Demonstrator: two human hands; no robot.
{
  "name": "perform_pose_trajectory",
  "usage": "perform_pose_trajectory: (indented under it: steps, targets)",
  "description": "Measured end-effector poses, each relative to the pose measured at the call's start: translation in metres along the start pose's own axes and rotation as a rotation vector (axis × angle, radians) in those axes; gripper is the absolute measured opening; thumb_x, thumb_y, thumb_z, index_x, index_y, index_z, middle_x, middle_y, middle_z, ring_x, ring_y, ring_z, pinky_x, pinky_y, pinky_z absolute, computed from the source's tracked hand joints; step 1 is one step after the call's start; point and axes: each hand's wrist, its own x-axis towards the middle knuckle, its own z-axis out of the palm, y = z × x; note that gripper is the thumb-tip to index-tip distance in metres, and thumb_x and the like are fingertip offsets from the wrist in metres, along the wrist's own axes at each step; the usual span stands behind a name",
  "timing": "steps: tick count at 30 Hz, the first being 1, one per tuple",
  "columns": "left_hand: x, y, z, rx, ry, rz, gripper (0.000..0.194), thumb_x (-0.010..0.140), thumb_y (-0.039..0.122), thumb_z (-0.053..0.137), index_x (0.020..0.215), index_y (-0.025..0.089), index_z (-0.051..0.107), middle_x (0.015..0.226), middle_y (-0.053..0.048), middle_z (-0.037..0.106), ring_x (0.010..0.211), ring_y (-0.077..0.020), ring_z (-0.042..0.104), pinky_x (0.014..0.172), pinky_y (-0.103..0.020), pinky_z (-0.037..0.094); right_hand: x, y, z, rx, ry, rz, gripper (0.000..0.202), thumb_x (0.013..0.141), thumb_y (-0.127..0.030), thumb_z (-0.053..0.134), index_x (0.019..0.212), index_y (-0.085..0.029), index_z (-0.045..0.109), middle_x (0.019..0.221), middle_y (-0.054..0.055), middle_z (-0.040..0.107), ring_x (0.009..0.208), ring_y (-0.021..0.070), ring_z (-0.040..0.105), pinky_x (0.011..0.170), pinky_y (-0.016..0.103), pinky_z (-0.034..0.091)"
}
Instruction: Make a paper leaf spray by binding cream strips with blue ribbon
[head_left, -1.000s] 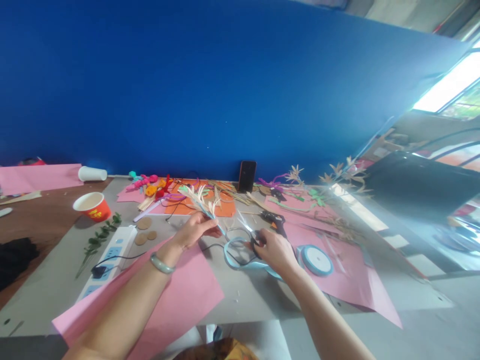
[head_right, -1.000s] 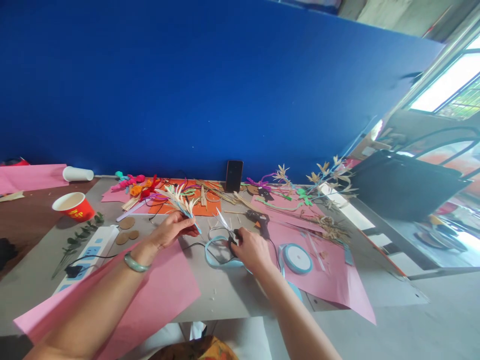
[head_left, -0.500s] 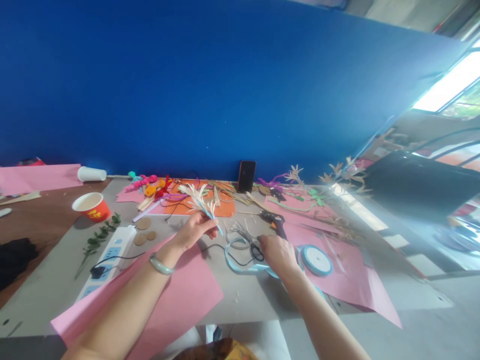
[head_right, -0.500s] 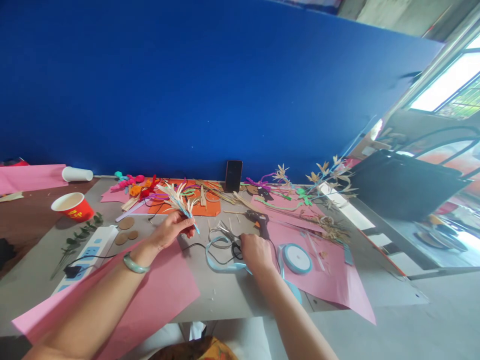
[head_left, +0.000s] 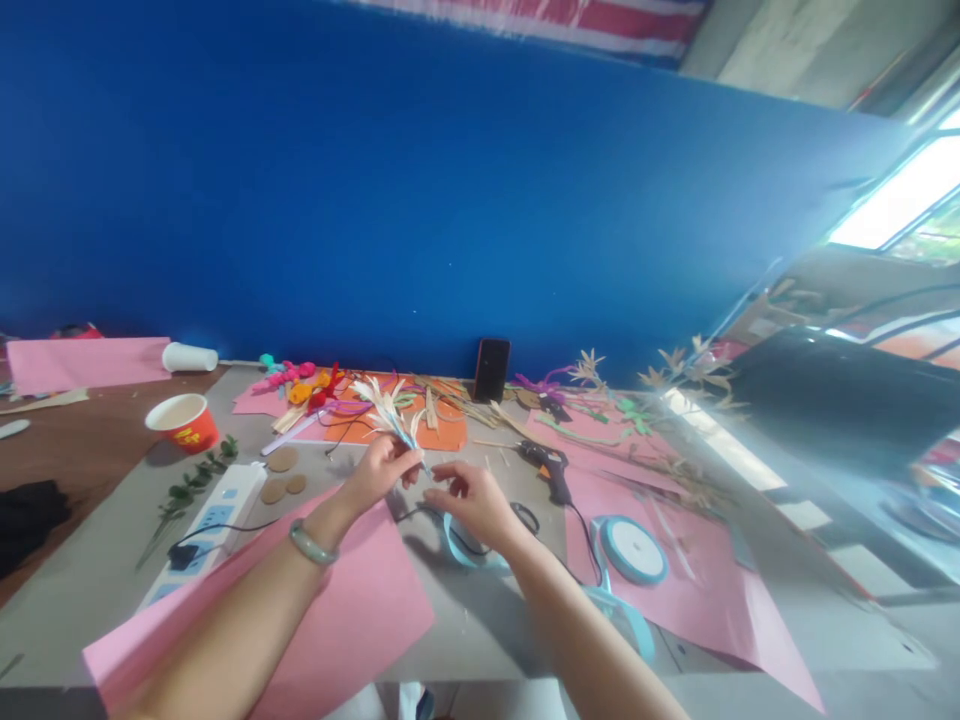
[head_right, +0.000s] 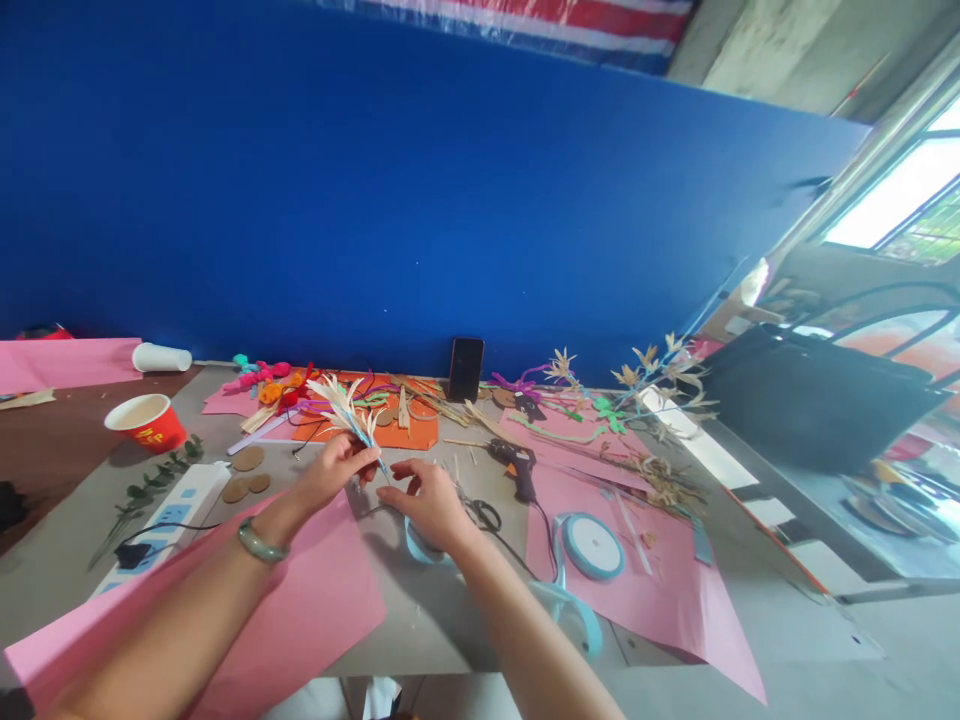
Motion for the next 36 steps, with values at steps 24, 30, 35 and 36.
perform_pose_trajectory:
  steps: [24, 30, 35, 36]
  targets:
    - [-0.003, -0.025, 0.018, 0.22, 0.247, 0.143, 0.025, 0.077, 0.04, 0.062, 0.071, 0.018, 0.052, 0.049, 0.002, 0.058, 0.044, -0.0117, 0.055, 0.045, -0.022, 0.044, 0.005, 0.028, 0.033, 0.09, 0.245, -0.145, 0.022, 0.078, -0.031, 0.055, 0.069, -0.016, 0.067, 0.062, 0.002, 0.065, 0.056, 0.0149, 0.054, 0.057, 0.025, 0.04]
    - [-0.006, -0.016, 0.025, 0.026, 0.246, 0.123, 0.03, 0.074, 0.041, 0.067, 0.071, 0.018, 0.048, 0.05, 0.003, 0.058, 0.043, -0.0104, 0.054, 0.043, -0.021, 0.043, 0.003, 0.027, 0.03, 0.07, 0.264, -0.222, 0.023, 0.082, -0.031, 0.052, 0.07, -0.017, 0.066, 0.066, 0.003, 0.067, 0.06, 0.0154, 0.057, 0.06, 0.025, 0.04]
    - [-0.01, -0.011, 0.028, -0.086, 0.135, 0.142, 0.028, 0.074, 0.039, 0.068, 0.071, 0.015, 0.052, 0.058, 0.001, 0.061, 0.05, -0.0097, 0.055, 0.051, -0.022, 0.046, 0.0, 0.022, 0.031, 0.146, 0.32, -0.249, 0.024, 0.084, -0.031, 0.052, 0.071, -0.017, 0.066, 0.069, 0.003, 0.069, 0.062, 0.0156, 0.059, 0.061, 0.025, 0.042]
    - [-0.01, -0.011, 0.028, -0.078, 0.11, 0.139, 0.027, 0.073, 0.038, 0.068, 0.072, 0.015, 0.055, 0.059, 0.001, 0.061, 0.051, -0.0096, 0.055, 0.053, -0.023, 0.046, 0.0, 0.021, 0.031, 0.163, 0.336, -0.255, 0.025, 0.085, -0.032, 0.052, 0.071, -0.017, 0.066, 0.068, 0.003, 0.069, 0.062, 0.0155, 0.059, 0.061, 0.025, 0.043]
